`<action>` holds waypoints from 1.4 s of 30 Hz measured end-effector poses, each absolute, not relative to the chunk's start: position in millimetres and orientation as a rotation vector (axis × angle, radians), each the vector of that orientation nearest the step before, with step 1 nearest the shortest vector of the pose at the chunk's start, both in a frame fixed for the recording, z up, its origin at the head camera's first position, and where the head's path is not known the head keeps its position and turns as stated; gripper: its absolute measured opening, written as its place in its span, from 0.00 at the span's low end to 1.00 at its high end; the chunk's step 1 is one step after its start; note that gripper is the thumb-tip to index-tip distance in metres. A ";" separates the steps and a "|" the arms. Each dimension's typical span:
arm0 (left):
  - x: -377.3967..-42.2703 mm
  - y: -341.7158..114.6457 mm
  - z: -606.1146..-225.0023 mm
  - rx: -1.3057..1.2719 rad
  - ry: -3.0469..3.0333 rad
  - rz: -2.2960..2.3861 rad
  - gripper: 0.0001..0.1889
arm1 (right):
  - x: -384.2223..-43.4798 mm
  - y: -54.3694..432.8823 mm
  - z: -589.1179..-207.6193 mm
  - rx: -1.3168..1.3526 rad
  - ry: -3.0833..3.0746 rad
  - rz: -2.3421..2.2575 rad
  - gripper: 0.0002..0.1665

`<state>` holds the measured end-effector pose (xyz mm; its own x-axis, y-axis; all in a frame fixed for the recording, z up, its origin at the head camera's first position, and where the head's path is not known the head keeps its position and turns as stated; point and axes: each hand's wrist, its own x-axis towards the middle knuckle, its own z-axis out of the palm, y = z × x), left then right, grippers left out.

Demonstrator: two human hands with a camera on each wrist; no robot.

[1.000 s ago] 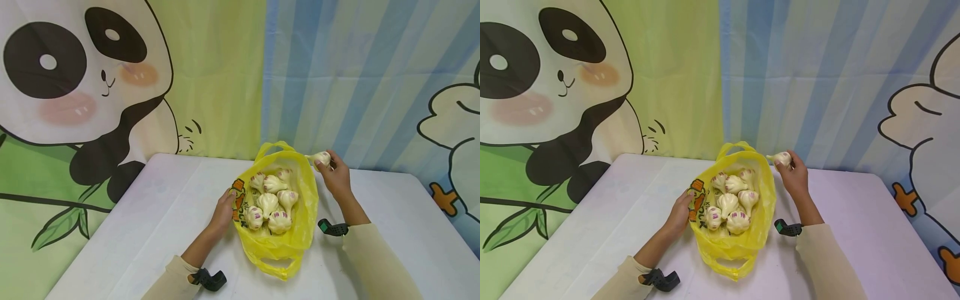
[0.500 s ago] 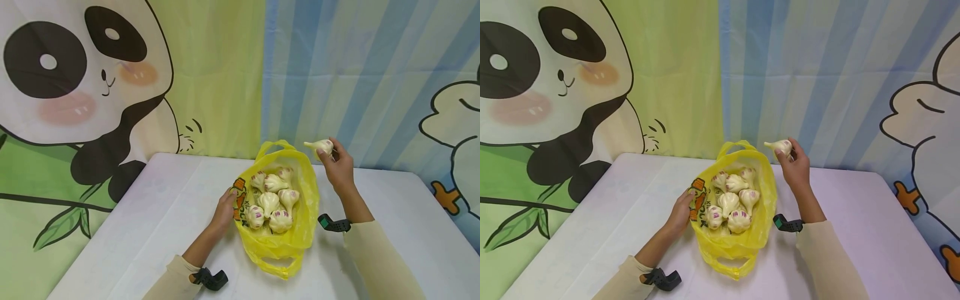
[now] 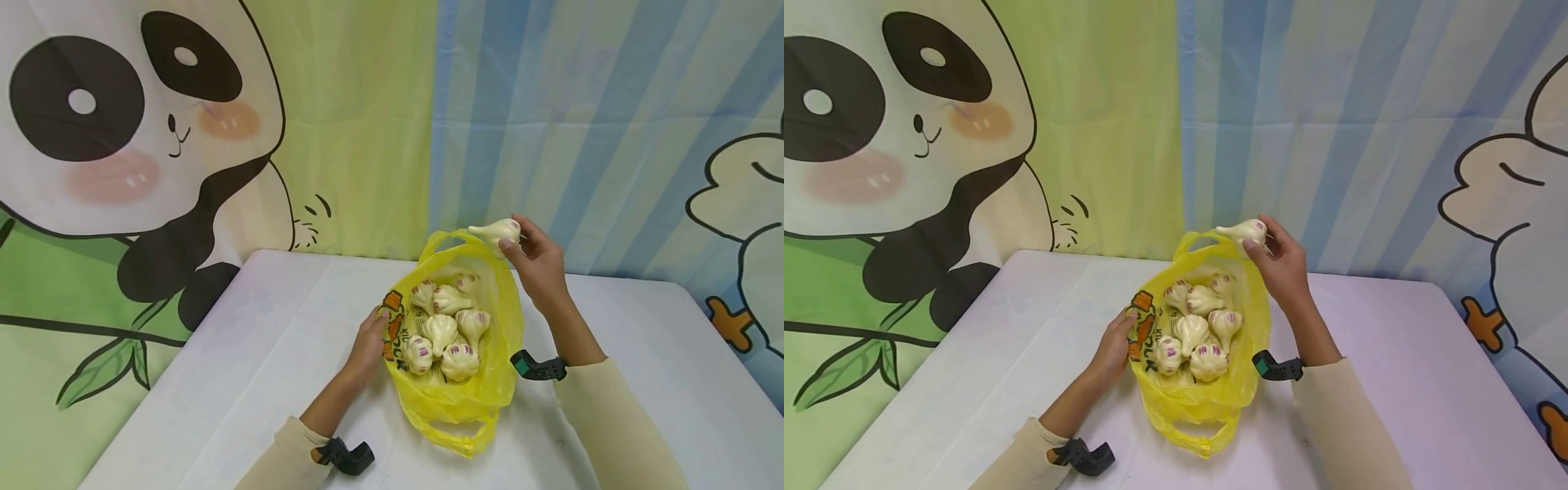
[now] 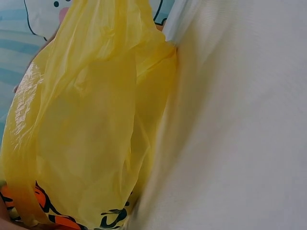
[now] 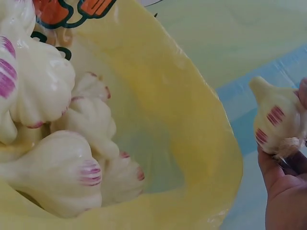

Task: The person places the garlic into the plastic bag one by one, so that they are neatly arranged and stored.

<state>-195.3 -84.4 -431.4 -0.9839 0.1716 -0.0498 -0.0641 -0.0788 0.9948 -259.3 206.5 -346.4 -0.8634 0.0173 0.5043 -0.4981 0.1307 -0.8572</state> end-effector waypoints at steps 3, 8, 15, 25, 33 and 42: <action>-194.3 -84.6 -430.6 0.113 2.017 2.194 0.29 | -257.3 202.0 -345.9 0.535 -2.072 1.790 0.31; -193.7 -85.4 -429.6 0.111 2.021 2.194 0.29 | -253.5 194.0 -350.9 0.659 -2.201 1.801 0.30; -194.4 -87.0 -430.4 0.085 2.045 2.186 0.31 | -250.9 178.6 -361.5 0.822 -2.384 1.829 0.31; -195.3 -84.9 -431.6 0.018 2.072 2.157 0.34 | -251.3 163.5 -370.5 0.980 -2.516 1.823 0.33; -195.1 -86.4 -431.0 0.024 2.048 2.177 0.34 | -254.3 154.9 -380.8 0.969 -2.566 1.842 0.33; -195.2 -86.6 -429.5 0.068 2.095 2.170 0.33 | -255.8 149.6 -389.4 0.979 -2.581 1.791 0.35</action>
<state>-195.2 -86.6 -429.5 -0.9913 0.1205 -0.0538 -0.0580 -0.0317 0.9978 -255.8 149.6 -389.4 -0.8127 -0.5452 0.2056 -0.3834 0.2347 -0.8933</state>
